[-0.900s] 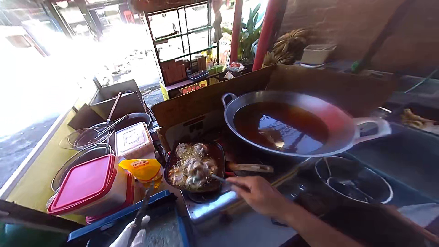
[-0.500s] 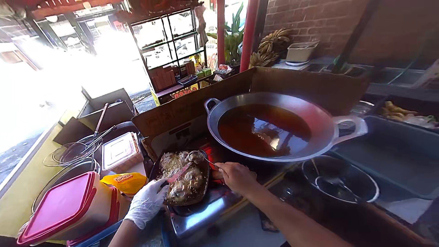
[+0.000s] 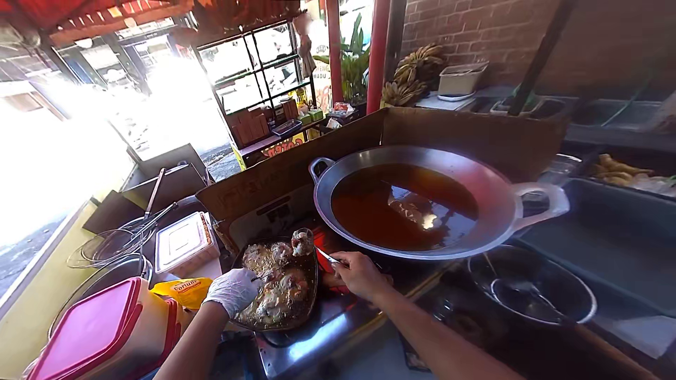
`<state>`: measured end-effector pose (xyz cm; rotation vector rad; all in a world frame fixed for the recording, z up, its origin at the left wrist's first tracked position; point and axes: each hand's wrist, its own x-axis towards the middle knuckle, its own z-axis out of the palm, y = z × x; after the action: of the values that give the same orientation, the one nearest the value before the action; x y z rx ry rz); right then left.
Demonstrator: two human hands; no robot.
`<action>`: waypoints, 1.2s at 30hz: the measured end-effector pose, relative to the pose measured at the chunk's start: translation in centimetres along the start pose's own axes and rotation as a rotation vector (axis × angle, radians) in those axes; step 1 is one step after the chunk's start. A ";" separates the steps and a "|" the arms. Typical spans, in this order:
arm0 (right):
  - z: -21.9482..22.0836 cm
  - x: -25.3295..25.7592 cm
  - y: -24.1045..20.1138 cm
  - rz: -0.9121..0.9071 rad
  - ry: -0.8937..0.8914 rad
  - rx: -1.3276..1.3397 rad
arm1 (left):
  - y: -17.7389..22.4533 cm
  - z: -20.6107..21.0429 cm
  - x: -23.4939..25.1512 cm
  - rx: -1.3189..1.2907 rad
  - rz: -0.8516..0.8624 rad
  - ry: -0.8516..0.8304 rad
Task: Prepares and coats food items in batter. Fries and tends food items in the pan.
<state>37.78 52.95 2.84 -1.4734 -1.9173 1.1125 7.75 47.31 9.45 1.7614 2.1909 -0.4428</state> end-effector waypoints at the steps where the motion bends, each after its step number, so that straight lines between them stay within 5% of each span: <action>1: 0.1 0.1 0.0 0.013 -0.003 0.009 | 0.4 -0.5 0.1 0.035 -0.006 -0.026; 20: 0.0 0.5 0.5 0.029 -0.018 -0.018 | 2.4 -4.6 3.5 0.220 0.095 -0.226; 36: 0.3 0.0 0.2 -0.042 -0.016 -0.127 | 4.6 -5.9 -1.5 0.269 0.111 -0.102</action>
<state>37.69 52.89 2.54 -1.4869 -2.0534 1.0033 12.35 49.35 15.21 1.9355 2.0285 -0.8138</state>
